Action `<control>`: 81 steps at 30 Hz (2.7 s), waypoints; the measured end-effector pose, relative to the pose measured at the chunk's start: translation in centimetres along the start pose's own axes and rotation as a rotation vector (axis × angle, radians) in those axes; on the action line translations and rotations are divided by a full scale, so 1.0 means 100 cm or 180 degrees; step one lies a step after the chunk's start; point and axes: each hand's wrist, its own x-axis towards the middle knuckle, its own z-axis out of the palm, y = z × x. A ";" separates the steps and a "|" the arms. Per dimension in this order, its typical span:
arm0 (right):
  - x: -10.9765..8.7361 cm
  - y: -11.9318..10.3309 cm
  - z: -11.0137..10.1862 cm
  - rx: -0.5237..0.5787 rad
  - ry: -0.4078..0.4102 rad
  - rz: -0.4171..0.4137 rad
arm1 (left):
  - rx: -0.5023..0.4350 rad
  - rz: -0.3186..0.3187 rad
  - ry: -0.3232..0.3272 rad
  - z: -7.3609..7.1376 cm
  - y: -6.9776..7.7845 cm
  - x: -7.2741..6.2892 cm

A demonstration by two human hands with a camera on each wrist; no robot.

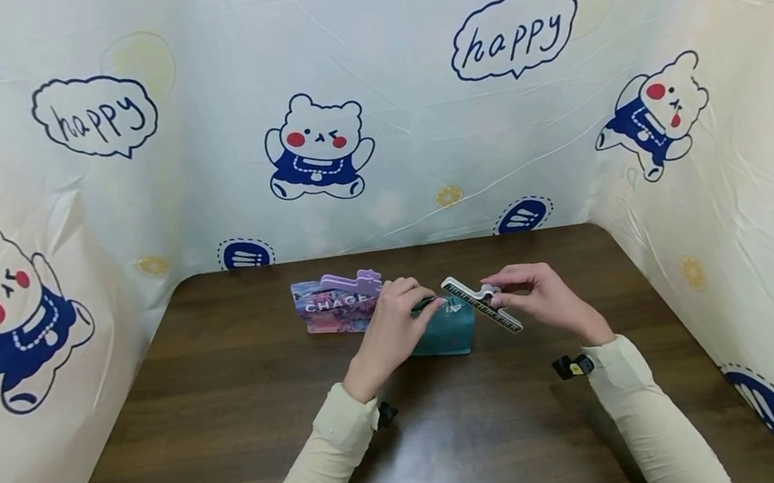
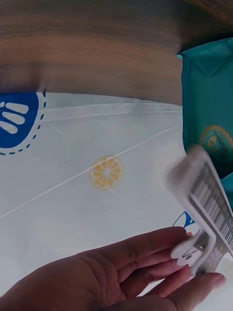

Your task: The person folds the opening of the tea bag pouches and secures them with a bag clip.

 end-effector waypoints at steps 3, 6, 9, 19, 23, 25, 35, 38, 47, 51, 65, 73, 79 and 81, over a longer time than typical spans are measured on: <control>0.000 0.000 0.001 0.0034 0.0010 0.0006 | -0.0010 -0.0008 -0.0003 0.000 0.000 0.000; 0.000 0.001 0.001 0.0041 0.0025 0.0021 | -0.0023 -0.0019 -0.0008 0.000 0.000 -0.001; 0.000 0.001 0.000 0.0040 0.0035 0.0001 | -0.0037 -0.0027 -0.0008 0.001 -0.001 -0.001; 0.000 0.003 -0.002 -0.0007 0.0083 -0.0076 | -0.0014 -0.0069 -0.0035 0.001 0.000 -0.001; 0.002 0.005 -0.002 -0.0024 0.0101 -0.0067 | -0.0022 -0.0087 -0.0038 0.001 0.000 -0.001; 0.003 0.006 -0.002 -0.0022 0.0096 -0.0095 | -0.0020 -0.0091 -0.0034 0.001 0.001 0.000; 0.008 0.010 -0.006 -0.0036 -0.0005 -0.0266 | -0.0042 -0.0059 -0.0022 0.000 0.000 0.002; 0.010 0.010 -0.006 -0.0040 -0.0050 -0.0343 | -0.0050 -0.0072 -0.0039 0.000 0.000 0.002; 0.015 0.011 -0.002 -0.0027 -0.0065 -0.0483 | -0.0145 -0.0088 0.0007 0.001 0.001 0.003; 0.017 0.010 0.001 -0.0027 -0.0067 -0.0477 | -0.0172 -0.0100 0.0058 0.000 0.002 0.004; 0.019 0.007 0.011 0.0120 0.0111 -0.0570 | -0.0386 -0.0291 0.0236 0.000 0.001 0.004; 0.023 0.005 0.017 0.0183 0.0160 -0.0615 | -0.0473 -0.0244 0.0276 -0.001 0.000 0.005; 0.025 0.005 0.024 0.0202 0.0286 -0.0642 | -0.0511 -0.0299 0.0275 -0.002 0.000 0.006; 0.026 0.005 0.025 0.0182 0.0323 -0.0657 | -0.0495 -0.0322 0.0246 -0.003 -0.001 0.006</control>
